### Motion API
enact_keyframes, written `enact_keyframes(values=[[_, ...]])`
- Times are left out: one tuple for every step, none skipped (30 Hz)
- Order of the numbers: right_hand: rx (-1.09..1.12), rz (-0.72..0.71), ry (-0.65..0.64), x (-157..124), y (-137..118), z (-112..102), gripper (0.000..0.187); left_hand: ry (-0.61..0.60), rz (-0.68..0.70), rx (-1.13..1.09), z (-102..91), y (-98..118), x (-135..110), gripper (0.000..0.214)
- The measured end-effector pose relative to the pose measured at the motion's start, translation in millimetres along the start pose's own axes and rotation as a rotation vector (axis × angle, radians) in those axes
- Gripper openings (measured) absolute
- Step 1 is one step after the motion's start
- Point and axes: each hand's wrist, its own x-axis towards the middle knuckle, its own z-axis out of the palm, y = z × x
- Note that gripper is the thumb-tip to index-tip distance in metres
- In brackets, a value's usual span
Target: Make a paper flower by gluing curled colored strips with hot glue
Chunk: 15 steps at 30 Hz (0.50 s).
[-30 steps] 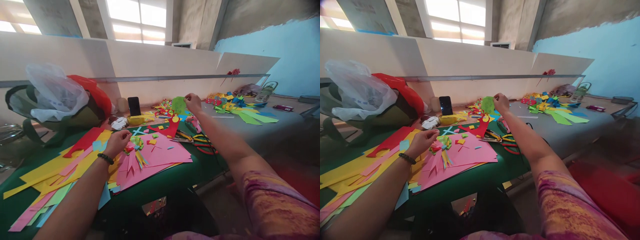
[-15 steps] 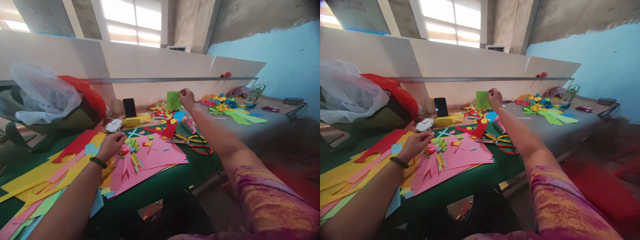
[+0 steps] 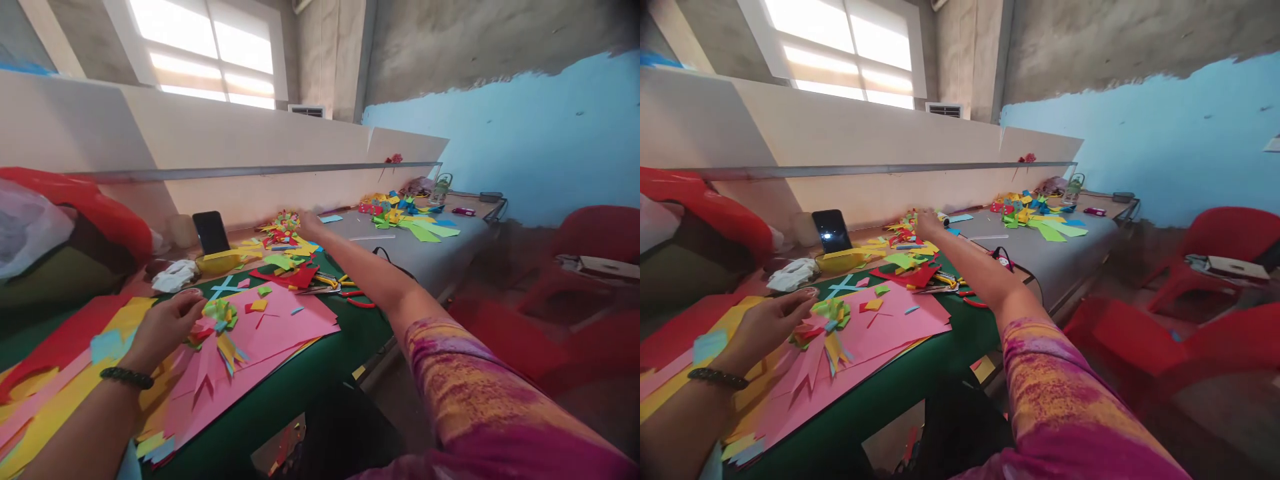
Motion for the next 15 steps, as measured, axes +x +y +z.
enact_keyframes(values=[[-0.004, -0.046, 0.016, -13, -2, -3, 0.036, 0.011, 0.010, -0.002, -1.0, 1, -1, 0.039], [-0.005, -0.102, 0.048, -28, -2, -7, 0.035, 0.025, 0.023, -0.001, -2.1, 3, -2, 0.039], [-0.002, -0.167, 0.088, -45, 3, -13, 0.034, 0.044, 0.033, 0.000, -3.4, 4, -3, 0.039], [0.000, -0.308, 0.183, -64, 13, -21, 0.031, 0.064, 0.033, 0.001, -4.7, 5, -4, 0.039], [0.005, -0.416, 0.277, -82, 28, -31, 0.028, 0.084, 0.026, 0.006, -5.9, 7, -6, 0.040], [0.008, -0.455, 0.375, -99, 48, -41, 0.025, 0.104, 0.011, 0.010, -7.0, 9, -7, 0.041], [0.004, -0.399, 0.494, -115, 72, -53, 0.023, 0.118, 0.001, 0.013, -7.8, 11, -8, 0.041], [-0.004, -0.246, 0.627, -127, 100, -65, 0.024, 0.138, -0.002, 0.010, -8.3, 14, -10, 0.041], [-0.022, -0.032, 0.728, -136, 129, -78, 0.027, 0.154, 0.001, 0.001, -8.2, 17, -12, 0.041], [-0.056, 0.203, 0.778, -142, 160, -89, 0.031, 0.160, 0.010, -0.013, -7.6, 21, -14, 0.040], [-0.113, 0.436, 0.774, -144, 189, -100, 0.034, 0.152, 0.023, -0.022, -6.3, 25, -16, 0.039], [-0.182, 0.638, 0.721, -145, 217, -109, 0.038, 0.131, 0.045, -0.030, -4.3, 28, -18, 0.038], [-0.201, 0.733, 0.695, -145, 242, -116, 0.043, 0.102, 0.075, -0.035, -1.6, 30, -19, 0.037], [-0.208, 0.785, 0.665, -143, 265, -121, 0.046, 0.070, 0.107, -0.033, 1.8, 32, -21, 0.037], [-0.215, 0.826, 0.612, -142, 284, -123, 0.045, 0.041, 0.142, -0.026, 5.8, 32, -22, 0.036]])
